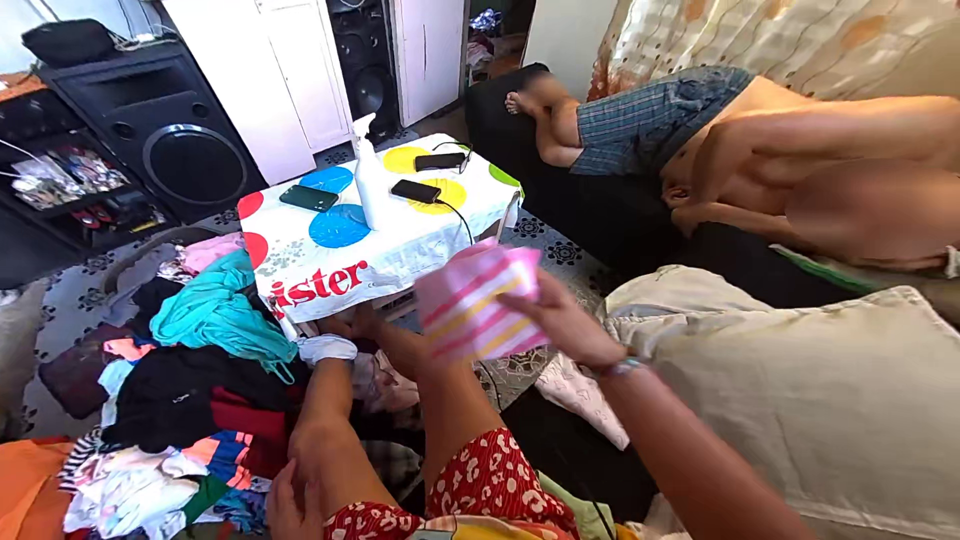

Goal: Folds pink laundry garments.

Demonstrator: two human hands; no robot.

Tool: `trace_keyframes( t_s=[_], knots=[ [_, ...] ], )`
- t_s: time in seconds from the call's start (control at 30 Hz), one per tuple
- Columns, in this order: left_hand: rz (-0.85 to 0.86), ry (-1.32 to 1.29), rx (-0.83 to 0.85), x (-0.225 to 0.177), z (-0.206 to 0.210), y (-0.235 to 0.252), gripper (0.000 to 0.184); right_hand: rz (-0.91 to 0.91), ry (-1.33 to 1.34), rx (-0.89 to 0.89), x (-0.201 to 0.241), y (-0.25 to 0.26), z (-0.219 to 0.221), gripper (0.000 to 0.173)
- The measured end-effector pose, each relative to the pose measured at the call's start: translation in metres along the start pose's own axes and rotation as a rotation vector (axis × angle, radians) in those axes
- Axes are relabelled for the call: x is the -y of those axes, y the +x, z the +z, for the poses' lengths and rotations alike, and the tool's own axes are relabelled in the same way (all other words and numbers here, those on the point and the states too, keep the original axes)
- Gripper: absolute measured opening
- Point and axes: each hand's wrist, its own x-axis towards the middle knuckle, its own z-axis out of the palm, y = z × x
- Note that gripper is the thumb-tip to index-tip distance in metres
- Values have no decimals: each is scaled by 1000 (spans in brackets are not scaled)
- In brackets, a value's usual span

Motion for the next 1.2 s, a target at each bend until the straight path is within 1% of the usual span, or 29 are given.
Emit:
trace_keyframes(
  t_s=[0.07, 0.13, 0.17, 0.23, 0.27, 0.33, 0.37, 0.4, 0.43, 0.47, 0.53, 0.57, 0.6, 0.63, 0.67, 0.7, 0.73, 0.77, 0.8, 0.83, 0.87, 0.9, 0.93, 0.97, 1.0, 1.03, 1.13, 1.2],
  knots=[
    [24, 47, -20, -1, 17, -4, 52, 12, 159, -262, -12, -20, -37, 34],
    [32, 125, -30, -2, 27, -5, 52, 22, 318, -510, -40, -42, -66, 26],
    [30, 146, -31, -1, 28, -6, 52, 40, 367, -609, -61, -53, -79, 24],
    [20, 147, -25, 1, 26, -5, 49, 135, 398, -741, -120, -78, -99, 28],
    [16, 146, -23, 2, 24, -5, 48, 212, 376, -778, -156, -93, -107, 30],
    [21, 151, -25, 4, 22, -7, 47, 479, 216, -813, -230, -129, -116, 37],
    [31, 159, -30, 4, 23, -7, 48, 620, 130, -816, -260, -145, -119, 44],
    [36, 167, -31, 3, 23, -7, 47, 729, 77, -815, -281, -156, -120, 51],
    [41, 173, -29, 3, 23, -7, 47, 774, 55, -822, -293, -159, -120, 54],
    [50, 179, -34, 3, 24, -6, 47, 778, 44, -837, -297, -158, -119, 56],
    [73, 207, -48, 4, 25, -8, 49, 759, 17, -881, -292, -154, -115, 59],
    [73, 217, -45, 2, 26, -8, 50, 755, -31, -918, -286, -150, -113, 64],
    [70, 228, -40, 1, 28, -7, 51, 762, -124, -962, -278, -146, -111, 72],
    [66, 246, -32, 0, 28, -7, 52, 782, -273, -982, -268, -144, -105, 81],
    [58, 260, -23, 0, 27, -8, 53, 780, -472, -981, -259, -143, -98, 84],
    [50, 273, -15, 0, 27, -10, 53, 725, -677, -956, -254, -144, -91, 81],
    [45, 285, -9, 0, 26, -10, 54, 597, -854, -918, -254, -145, -86, 72],
    [42, 296, -3, 0, 26, -10, 54, 412, -969, -855, -256, -144, -85, 62],
    [42, 306, 7, -1, 24, -11, 54, 249, -1023, -749, -259, -140, -87, 52],
    [39, 321, 19, -2, 23, -11, 54, 171, -1023, -602, -261, -134, -90, 47],
    [36, 332, 26, -1, 21, -11, 55, 194, -1013, -440, -263, -127, -94, 51],
    [36, 336, 28, -1, 21, -11, 55, 299, -987, -264, -265, -118, -96, 63],
    [35, 335, 26, -1, 20, -10, 55, 425, -971, -109, -266, -110, -96, 79],
    [32, 334, 23, -2, 21, -10, 55, 512, -962, -23, -267, -103, -93, 91],
    [28, 334, 21, -3, 21, -10, 55, 552, -965, -12, -269, -100, -89, 95],
    [19, 335, 19, -5, 22, -9, 54, 562, -970, -41, -269, -100, -83, 94],
    [22, 365, -6, -9, 26, -7, 53, 544, -964, -206, -268, -108, -58, 84],
    [22, 382, -18, -8, 27, -6, 53, 589, -967, -290, -265, -110, -38, 79]
  ],
)
